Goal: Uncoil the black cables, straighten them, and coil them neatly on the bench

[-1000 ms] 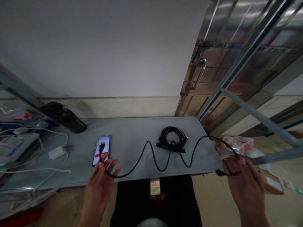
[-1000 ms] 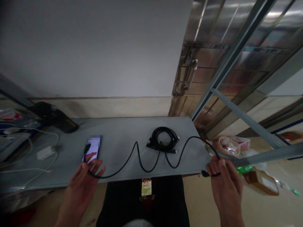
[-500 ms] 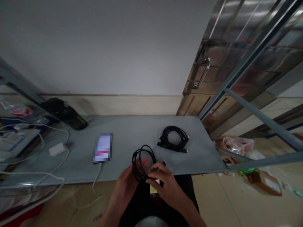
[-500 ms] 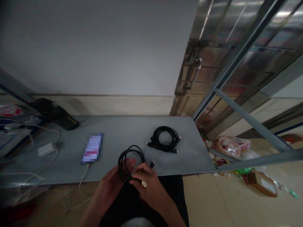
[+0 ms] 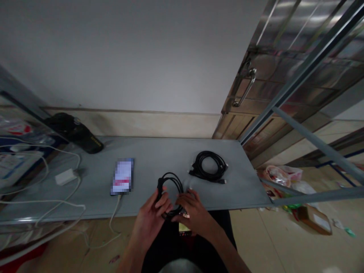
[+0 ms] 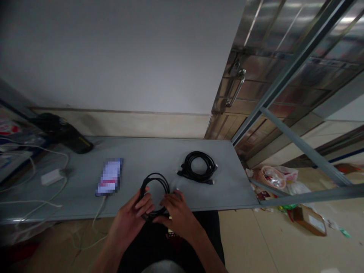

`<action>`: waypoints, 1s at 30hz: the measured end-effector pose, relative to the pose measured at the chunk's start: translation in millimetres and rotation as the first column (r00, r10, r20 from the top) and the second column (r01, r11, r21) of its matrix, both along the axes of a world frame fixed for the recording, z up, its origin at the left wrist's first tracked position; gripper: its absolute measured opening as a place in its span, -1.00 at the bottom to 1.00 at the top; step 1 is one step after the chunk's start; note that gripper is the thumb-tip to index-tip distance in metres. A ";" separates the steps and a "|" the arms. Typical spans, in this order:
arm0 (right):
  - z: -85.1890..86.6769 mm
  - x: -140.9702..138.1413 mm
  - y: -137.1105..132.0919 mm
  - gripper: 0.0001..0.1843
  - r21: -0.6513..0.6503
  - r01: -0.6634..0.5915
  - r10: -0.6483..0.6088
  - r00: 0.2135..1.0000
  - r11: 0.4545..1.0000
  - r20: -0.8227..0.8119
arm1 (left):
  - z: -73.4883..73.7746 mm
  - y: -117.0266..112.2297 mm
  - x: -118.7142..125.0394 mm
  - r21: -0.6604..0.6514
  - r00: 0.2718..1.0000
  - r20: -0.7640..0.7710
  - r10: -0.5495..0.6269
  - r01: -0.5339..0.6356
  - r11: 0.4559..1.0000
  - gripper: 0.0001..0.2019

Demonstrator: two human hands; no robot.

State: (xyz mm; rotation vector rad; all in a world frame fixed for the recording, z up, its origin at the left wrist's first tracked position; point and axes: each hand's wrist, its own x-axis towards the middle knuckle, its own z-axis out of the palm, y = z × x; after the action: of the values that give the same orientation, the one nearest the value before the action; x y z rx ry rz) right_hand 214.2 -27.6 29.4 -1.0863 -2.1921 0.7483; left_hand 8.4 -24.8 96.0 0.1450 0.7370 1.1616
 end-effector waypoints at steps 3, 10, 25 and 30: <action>-8.3 0.5 3.2 -0.32 0.072 -0.035 0.031 0.998 0.997 0.052 | 1.5 7.8 -5.7 -0.006 1.000 -0.003 0.009 -0.009 1.000 -0.66; -14.7 9.3 35.0 -0.66 0.157 -0.091 0.046 0.963 0.983 0.266 | -24.9 33.8 -13.4 0.144 0.932 -0.360 -0.046 0.104 0.984 -0.52; -36.5 11.9 73.1 -0.32 0.241 0.184 -0.191 0.982 0.953 0.006 | -73.9 27.5 -21.8 0.432 0.031 -0.854 0.519 0.598 0.675 -0.47; -34.2 12.6 75.1 -0.30 0.205 0.258 -0.244 0.965 0.944 -0.094 | -83.3 36.6 -11.2 0.343 0.039 -0.875 0.483 0.754 0.560 -0.59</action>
State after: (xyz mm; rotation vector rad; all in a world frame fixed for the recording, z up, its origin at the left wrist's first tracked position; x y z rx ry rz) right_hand 226.7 47.5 -4.8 -1.1806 -1.9753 0.4177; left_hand -2.7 11.9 12.8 2.1776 1.2777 0.8660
